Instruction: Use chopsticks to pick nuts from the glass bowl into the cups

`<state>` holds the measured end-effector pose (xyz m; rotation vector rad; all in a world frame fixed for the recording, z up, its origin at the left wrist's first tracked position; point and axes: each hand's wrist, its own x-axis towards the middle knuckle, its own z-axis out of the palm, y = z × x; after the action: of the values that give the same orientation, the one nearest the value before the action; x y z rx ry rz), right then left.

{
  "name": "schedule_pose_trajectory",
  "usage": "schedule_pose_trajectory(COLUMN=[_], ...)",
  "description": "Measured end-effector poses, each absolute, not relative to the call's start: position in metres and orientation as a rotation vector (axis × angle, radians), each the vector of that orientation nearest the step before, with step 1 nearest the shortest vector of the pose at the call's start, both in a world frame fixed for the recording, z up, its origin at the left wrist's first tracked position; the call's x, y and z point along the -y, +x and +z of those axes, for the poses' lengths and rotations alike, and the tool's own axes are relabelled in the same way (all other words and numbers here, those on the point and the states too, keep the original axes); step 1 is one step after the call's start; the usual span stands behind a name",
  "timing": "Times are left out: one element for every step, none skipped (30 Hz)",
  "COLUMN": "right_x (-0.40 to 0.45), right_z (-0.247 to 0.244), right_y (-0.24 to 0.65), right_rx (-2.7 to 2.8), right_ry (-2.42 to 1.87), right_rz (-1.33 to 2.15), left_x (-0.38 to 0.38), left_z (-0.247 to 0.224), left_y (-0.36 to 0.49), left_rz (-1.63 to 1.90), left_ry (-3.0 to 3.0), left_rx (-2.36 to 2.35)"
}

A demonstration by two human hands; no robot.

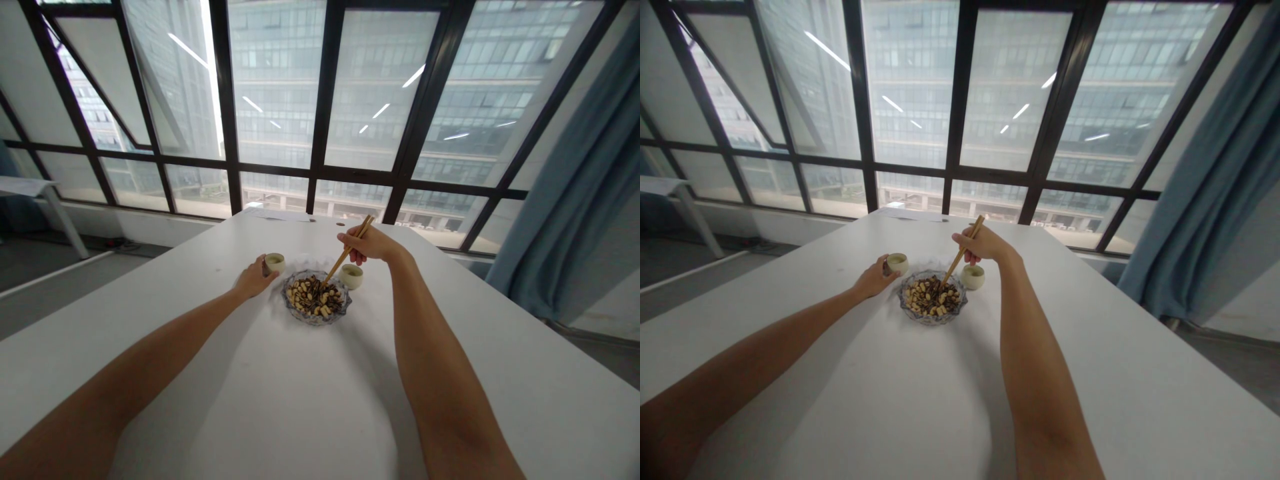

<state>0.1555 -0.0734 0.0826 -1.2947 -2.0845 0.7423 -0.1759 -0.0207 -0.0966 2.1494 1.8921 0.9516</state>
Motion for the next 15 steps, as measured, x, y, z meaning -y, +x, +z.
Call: schedule_pose_trajectory(right_x=[0.0737, 0.0742, 0.0749, 0.0757, 0.0765, 0.0774, 0.0781, 0.0788, 0.0792, 0.0795, 0.0796, 0.0795, 0.0794, 0.0792, 0.079], right_z=[0.0831, 0.0837, 0.0844, 0.085, 0.0855, 0.086, 0.0864, 0.0867, 0.0869, 0.087, 0.0872, 0.0872, 0.0872, 0.0872, 0.0871], right_y=[0.1564, 0.1575, 0.1586, 0.1596, 0.1606, 0.1616, 0.1624, 0.1632, 0.1639, 0.1644, 0.1648, 0.1649, 0.1649, 0.1647, 0.1644], right_rx=[2.08, 2.07, 2.058, 2.042, 2.023, 2.003, 1.985, 1.97, 1.958, 1.949, 1.944, 1.941, 1.938, 1.938, 1.94], right_ry=[-1.283, -1.273, -1.262, -1.25, -1.238, -1.228, -1.219, -1.215, -1.214, -1.217, -1.22, -1.222, -1.224, -1.225, -1.227], right_rz=[0.744, 0.745, 0.748, 0.752, 0.754, 0.75, 0.744, 0.734, 0.722, 0.711, 0.704, 0.701, 0.699, 0.697, 0.694], left_x=[0.0205, 0.0201, 0.0197, 0.0192, 0.0186, 0.018, 0.0173, 0.0167, 0.0162, 0.0159, 0.0157, 0.0156, 0.0158, 0.0161, 0.0166], left_z=[-0.0971, -0.0978, -0.0986, -0.0995, -0.1005, -0.1014, -0.1022, -0.1028, -0.1032, -0.1034, -0.1034, -0.1032, -0.1028, -0.1023, -0.1017], left_y=[-0.1762, -0.1765, -0.177, -0.1776, -0.1782, -0.1788, -0.1794, -0.1799, -0.1803, -0.1806, -0.1808, -0.1808, -0.1807, -0.1806, -0.1804], left_rz=[0.956, 0.962, 0.97, 0.98, 0.99, 1.002, 1.014, 1.03, 1.05, 1.072, 1.096, 1.12, 1.139, 1.155, 1.169], left_ry=[2.148, 2.147, 2.146, 2.145, 2.142, 2.139, 2.134, 2.129, 2.123, 2.118, 2.115, 2.117, 2.122, 2.127, 2.131], left_rx=[-1.891, -1.89, -1.891, -1.89, -1.889, -1.884, -1.874, -1.861, -1.847, -1.836, -1.827, -1.821, -1.82, -1.818, -1.814])
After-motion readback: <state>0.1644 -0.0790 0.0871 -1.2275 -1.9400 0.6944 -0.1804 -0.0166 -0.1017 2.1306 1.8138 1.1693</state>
